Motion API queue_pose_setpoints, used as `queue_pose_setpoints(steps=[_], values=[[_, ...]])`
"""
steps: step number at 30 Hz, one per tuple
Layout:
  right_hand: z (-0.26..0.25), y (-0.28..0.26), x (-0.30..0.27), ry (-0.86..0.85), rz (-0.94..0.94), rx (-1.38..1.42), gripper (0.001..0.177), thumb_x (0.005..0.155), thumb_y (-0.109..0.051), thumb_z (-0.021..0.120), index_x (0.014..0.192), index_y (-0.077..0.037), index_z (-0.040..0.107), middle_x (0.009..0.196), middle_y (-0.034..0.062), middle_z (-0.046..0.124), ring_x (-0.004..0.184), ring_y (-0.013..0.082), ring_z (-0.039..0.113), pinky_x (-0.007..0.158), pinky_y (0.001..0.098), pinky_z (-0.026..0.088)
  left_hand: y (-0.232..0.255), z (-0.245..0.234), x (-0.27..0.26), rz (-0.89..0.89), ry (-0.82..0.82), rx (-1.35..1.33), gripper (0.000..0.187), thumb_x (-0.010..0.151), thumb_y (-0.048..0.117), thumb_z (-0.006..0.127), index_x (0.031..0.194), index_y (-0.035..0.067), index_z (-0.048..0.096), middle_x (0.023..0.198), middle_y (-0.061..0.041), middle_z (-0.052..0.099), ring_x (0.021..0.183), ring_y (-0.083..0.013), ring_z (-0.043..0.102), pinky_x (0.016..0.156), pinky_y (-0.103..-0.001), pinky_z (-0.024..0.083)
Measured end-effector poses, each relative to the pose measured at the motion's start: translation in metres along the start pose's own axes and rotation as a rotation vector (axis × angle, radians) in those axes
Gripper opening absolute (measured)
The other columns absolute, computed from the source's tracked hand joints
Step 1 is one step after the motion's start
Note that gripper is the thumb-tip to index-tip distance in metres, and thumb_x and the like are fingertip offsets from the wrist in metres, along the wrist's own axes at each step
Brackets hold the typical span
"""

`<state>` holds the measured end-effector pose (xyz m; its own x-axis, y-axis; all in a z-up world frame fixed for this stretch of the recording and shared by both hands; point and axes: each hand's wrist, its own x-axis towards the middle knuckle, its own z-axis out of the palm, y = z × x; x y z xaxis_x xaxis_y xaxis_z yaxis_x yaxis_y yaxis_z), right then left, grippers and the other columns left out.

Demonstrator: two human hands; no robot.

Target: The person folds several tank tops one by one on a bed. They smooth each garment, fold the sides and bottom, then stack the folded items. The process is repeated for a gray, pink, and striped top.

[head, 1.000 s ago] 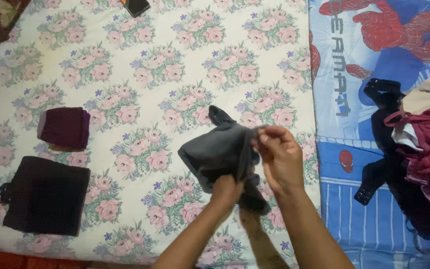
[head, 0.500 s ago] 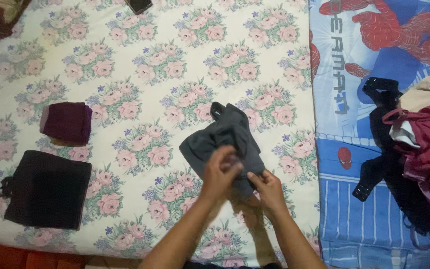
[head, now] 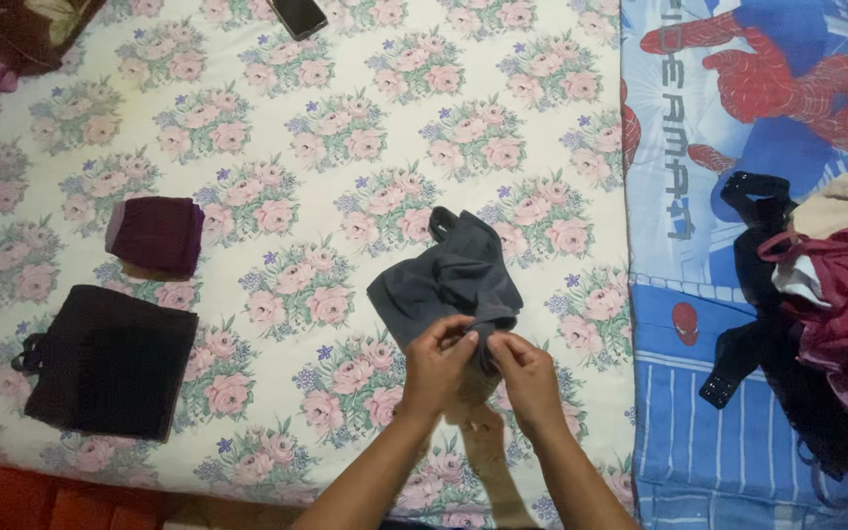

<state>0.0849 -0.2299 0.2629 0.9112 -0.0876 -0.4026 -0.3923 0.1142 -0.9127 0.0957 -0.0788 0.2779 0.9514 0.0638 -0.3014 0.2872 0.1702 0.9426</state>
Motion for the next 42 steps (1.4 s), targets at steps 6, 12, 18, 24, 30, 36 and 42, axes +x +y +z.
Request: queue_pose_setpoints(steps=[6,12,18,24,30,36,42], values=[[0.017,-0.018,-0.01,0.029,-0.14,-0.099,0.032,0.088,-0.01,0.073,0.115,0.001,0.06,0.101,0.0057,0.076,0.093,0.0094,0.073,0.077,0.0255,0.06,-0.003,-0.003,-0.003,-0.081,-0.044,-0.106,0.023,0.092,0.008,0.071,0.114,-0.001,0.072,0.102,-0.01,0.076,0.092,-0.0132,0.071,0.08,-0.025,0.057],[0.021,-0.011,-0.014,0.075,-0.198,-0.264,0.025,0.096,-0.014,0.067,0.115,0.0,0.075,0.095,0.006,0.079,0.084,0.0087,0.069,0.074,0.0238,0.056,-0.018,-0.002,0.006,0.089,0.048,-0.037,0.021,0.092,0.007,0.074,0.11,-0.003,0.073,0.101,-0.008,0.075,0.089,-0.0107,0.068,0.079,-0.025,0.056],[0.009,-0.005,0.0,-0.018,0.052,0.054,0.018,0.091,-0.008,0.073,0.105,0.002,0.077,0.09,0.0046,0.075,0.078,0.0108,0.067,0.072,0.0255,0.054,-0.016,0.0,0.007,0.059,0.115,-0.213,0.021,0.09,0.009,0.074,0.109,0.002,0.07,0.1,-0.005,0.074,0.092,-0.0094,0.071,0.082,-0.024,0.057],[0.012,-0.009,0.006,-0.031,0.166,0.387,0.009,0.091,-0.008,0.071,0.097,-0.001,0.072,0.086,0.0041,0.072,0.076,0.0128,0.068,0.07,0.0276,0.056,-0.01,-0.003,-0.005,0.073,0.031,0.226,0.024,0.087,0.013,0.077,0.11,0.005,0.076,0.101,-0.004,0.078,0.09,-0.01,0.075,0.079,-0.024,0.062],[0.006,-0.01,0.011,0.054,0.208,0.296,0.01,0.099,-0.012,0.065,0.1,-0.002,0.065,0.085,0.005,0.064,0.073,0.0148,0.062,0.068,0.0301,0.056,-0.013,-0.013,0.013,-0.286,0.153,0.326,0.019,0.099,0.023,0.062,0.103,0.012,0.077,0.087,-0.004,0.07,0.075,-0.0187,0.065,0.067,-0.032,0.058],[-0.071,-0.019,0.052,0.189,0.212,0.489,0.011,0.101,-0.015,0.054,0.104,-0.005,0.056,0.094,0.0074,0.066,0.083,0.0187,0.067,0.077,0.0333,0.061,-0.006,-0.096,0.056,-0.334,0.191,-0.594,0.02,0.1,0.02,0.046,0.096,0.003,0.057,0.089,-0.011,0.067,0.081,-0.0255,0.07,0.078,-0.043,0.064],[-0.191,-0.014,0.104,0.129,0.134,0.115,0.01,0.101,-0.019,0.061,0.106,-0.01,0.062,0.089,0.0034,0.067,0.074,0.0148,0.064,0.07,0.0331,0.055,0.01,-0.213,0.087,-0.168,-0.056,-0.44,0.029,0.103,0.019,0.052,0.112,-0.006,0.063,0.101,-0.018,0.07,0.084,-0.0242,0.071,0.08,-0.039,0.062]])
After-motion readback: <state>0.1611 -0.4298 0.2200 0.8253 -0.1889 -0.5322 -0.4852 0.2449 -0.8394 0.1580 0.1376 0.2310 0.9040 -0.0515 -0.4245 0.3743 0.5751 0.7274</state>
